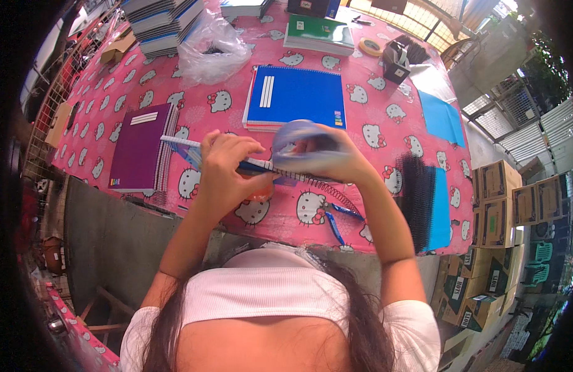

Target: The person inserts spiral coils into punched notebooks and trims the excess wire using pliers.

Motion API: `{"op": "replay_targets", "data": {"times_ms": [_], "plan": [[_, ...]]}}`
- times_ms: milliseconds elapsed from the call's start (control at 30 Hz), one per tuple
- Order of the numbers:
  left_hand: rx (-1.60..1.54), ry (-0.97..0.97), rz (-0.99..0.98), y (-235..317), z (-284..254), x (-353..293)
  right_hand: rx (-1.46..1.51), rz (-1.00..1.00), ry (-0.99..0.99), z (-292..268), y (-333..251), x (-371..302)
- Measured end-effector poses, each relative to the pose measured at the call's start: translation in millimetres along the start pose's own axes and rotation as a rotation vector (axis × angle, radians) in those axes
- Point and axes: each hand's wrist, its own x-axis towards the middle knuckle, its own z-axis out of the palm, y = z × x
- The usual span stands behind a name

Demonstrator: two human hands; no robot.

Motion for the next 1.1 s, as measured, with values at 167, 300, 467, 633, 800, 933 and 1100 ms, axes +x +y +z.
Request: {"op": "replay_targets", "data": {"times_ms": [167, 300, 467, 633, 800, 933, 1100], "plan": [[0.206, 0.029, -0.060, -12.8, -16.3, -6.0, -0.161, -0.241, 0.084, -1.3, 10.9, 11.3], [0.293, 0.018, -0.109, -16.3, -33.2, -8.4, -0.230, 0.088, 0.065, 15.0, -6.5, 35.9], [0.404, 0.037, -0.215, -26.7, -34.9, -12.1, -0.140, 0.076, -0.091, 28.4, -9.8, 38.6], [0.196, 0.036, -0.230, -43.8, -40.3, -11.7, 0.282, 0.092, -0.065, 39.7, -12.6, 57.2], [0.090, 0.040, -0.260, -52.0, -52.9, -12.1, 0.761, -0.014, -0.048, 47.3, -20.4, 72.6], [0.062, 0.130, -0.220, -59.5, -55.4, -12.9, -0.196, -0.069, -0.009, 62.9, -19.2, 106.1], [-0.014, 0.219, -0.304, -75.2, -60.9, -19.3, -0.177, -0.360, -0.113, 63.2, -15.2, 115.0]]}}
